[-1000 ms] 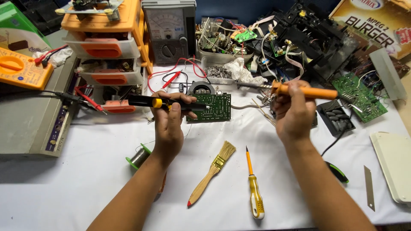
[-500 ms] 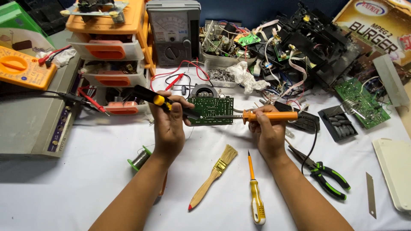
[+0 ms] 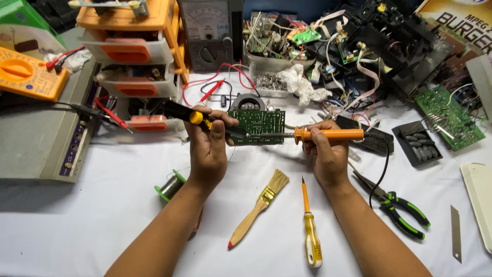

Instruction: Desoldering a circuit board and performing maintenance on a desoldering pump by cleaning it and applying glue.

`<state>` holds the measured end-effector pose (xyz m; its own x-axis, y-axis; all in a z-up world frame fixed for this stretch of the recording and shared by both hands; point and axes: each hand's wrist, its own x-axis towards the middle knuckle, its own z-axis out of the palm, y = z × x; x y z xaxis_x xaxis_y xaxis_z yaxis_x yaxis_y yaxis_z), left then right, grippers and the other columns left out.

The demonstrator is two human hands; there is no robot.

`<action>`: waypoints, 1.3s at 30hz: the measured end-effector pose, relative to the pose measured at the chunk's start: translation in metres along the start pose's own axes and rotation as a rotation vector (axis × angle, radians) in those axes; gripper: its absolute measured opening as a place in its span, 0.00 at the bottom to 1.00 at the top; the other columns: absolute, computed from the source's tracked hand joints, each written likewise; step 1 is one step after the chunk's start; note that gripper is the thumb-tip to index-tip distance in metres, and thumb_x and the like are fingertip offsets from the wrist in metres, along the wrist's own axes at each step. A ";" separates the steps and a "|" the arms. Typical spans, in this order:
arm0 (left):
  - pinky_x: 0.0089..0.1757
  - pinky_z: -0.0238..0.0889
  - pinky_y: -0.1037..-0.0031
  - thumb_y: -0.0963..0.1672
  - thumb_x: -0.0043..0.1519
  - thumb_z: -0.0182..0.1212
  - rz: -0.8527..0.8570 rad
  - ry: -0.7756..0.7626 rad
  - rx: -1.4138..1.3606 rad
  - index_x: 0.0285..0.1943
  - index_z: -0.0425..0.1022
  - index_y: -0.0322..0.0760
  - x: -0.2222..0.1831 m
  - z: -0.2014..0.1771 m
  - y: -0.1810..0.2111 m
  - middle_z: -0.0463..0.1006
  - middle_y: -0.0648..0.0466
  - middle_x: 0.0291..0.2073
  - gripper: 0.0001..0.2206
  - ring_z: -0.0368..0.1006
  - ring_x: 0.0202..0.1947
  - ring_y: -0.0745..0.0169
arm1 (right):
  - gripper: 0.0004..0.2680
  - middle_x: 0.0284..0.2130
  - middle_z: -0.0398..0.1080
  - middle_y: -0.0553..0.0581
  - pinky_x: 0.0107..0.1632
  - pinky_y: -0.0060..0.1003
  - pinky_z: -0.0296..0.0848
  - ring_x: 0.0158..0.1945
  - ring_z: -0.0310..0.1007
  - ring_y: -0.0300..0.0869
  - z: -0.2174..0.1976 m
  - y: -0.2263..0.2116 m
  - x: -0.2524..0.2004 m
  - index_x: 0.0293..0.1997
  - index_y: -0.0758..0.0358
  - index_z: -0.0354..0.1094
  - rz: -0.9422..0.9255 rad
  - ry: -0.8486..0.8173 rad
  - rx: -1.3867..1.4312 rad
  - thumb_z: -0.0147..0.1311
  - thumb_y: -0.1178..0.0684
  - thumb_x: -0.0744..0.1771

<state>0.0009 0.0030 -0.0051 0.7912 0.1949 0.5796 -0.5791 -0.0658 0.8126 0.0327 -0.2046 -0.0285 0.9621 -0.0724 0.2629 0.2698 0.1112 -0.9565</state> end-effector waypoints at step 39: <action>0.31 0.66 0.85 0.46 0.64 0.35 -0.124 -0.057 0.040 0.45 0.51 0.39 0.003 -0.002 0.002 0.63 0.53 0.33 0.08 0.67 0.41 0.64 | 0.07 0.12 0.57 0.56 0.24 0.27 0.61 0.18 0.58 0.37 0.000 0.000 0.006 0.32 0.68 0.61 0.011 -0.022 -0.008 0.45 0.53 0.63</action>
<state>0.0019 0.0049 -0.0018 0.8667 0.1478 0.4764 -0.4689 -0.0844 0.8792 0.0384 -0.2050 -0.0267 0.9657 -0.0491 0.2549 0.2587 0.1040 -0.9603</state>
